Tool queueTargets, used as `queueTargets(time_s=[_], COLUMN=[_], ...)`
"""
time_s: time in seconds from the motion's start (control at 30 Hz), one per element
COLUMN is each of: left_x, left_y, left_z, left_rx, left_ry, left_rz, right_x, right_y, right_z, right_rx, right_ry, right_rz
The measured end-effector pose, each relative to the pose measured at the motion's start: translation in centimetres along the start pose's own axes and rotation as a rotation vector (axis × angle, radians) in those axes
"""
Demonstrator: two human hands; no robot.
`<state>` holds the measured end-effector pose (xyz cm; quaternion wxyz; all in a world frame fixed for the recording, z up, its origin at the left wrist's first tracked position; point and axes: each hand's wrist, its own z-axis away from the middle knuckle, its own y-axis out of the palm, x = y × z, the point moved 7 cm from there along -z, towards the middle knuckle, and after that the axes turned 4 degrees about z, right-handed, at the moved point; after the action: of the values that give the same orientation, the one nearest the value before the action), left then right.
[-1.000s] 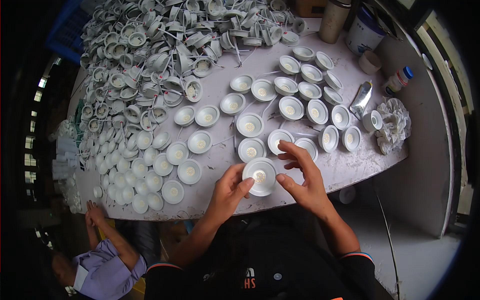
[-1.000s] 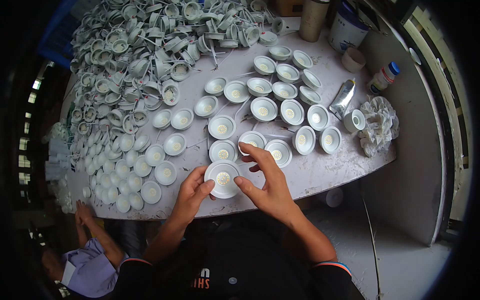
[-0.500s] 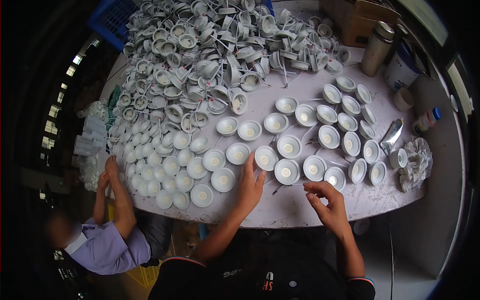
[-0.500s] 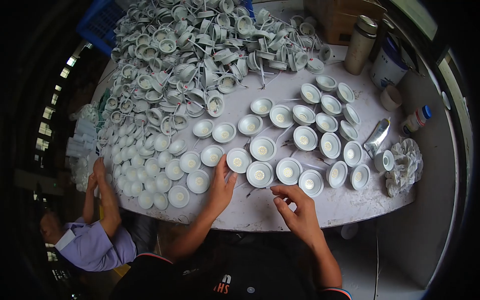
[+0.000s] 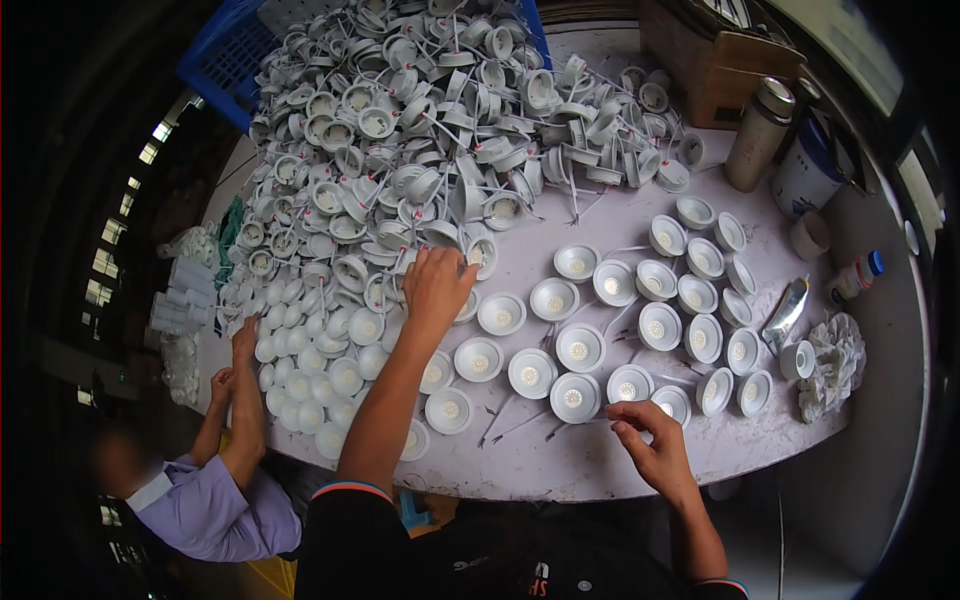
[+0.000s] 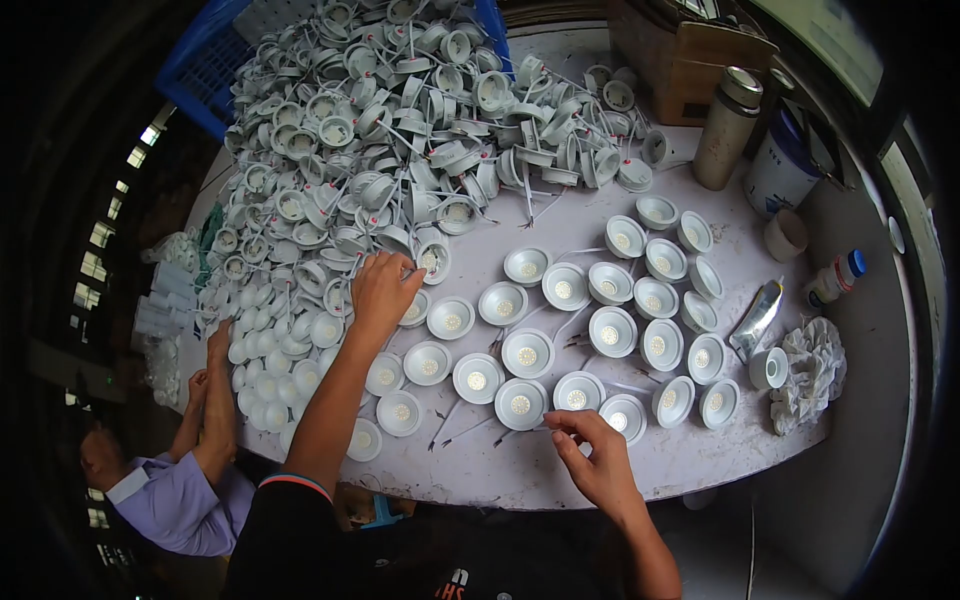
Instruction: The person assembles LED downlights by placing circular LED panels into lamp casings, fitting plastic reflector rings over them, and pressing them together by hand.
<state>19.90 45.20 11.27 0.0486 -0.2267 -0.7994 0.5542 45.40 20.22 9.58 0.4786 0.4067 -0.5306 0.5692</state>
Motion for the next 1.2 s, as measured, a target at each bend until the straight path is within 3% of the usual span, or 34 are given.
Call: queueTargets(time_s=[0.13, 0.3, 0.63, 0.83, 0.9, 0.93, 1.0, 1.03, 1.1, 1.2], left_x=[0.5, 1.3, 0.6, 2.0, 3.5, 3.7, 2.8, 2.1, -0.6, -8.3], left_y=[2.4, 3.1, 2.9, 0.7, 1.8, 1.9, 0.9, 0.2, -1.8, -7.3], left_z=[-1.2, -1.7, -0.9, -1.5, -1.1, -0.7, 0.8, 1.6, 3.0, 5.4], left_rx=[0.039, 0.104, 0.061, 0.114, 0.268, 0.272, 0.258, 0.266, 0.145, 0.085], left_ry=[-0.01, -0.183, -0.107, -0.363, -0.505, -0.501, -0.655, -0.647, -0.53, -0.239], left_rz=[-0.087, 0.015, -0.079, 0.058, 0.369, 0.369, 0.789, 0.788, 1.142, 1.16], right_x=[-0.2, 0.0, 0.9, 0.6, 0.9, 1.1, 1.3, 1.4, 0.8, 2.4], right_y=[0.2, -0.3, -0.4, -0.4, -0.4, -0.5, -0.9, -1.1, -1.2, -1.9], right_z=[0.0, 0.2, 2.2, 2.9, 3.0, 3.1, 3.1, 3.2, 3.0, 2.6], right_rx=[-0.002, -0.006, -0.005, -0.011, -0.019, -0.027, -0.043, -0.057, -0.085, -0.18], right_ry=[-0.004, 0.0, -0.022, -0.056, -0.068, -0.077, -0.078, -0.084, -0.081, -0.163], right_rz=[0.002, 0.017, 0.035, 0.029, 0.028, 0.026, 0.004, -0.016, -0.056, -0.137])
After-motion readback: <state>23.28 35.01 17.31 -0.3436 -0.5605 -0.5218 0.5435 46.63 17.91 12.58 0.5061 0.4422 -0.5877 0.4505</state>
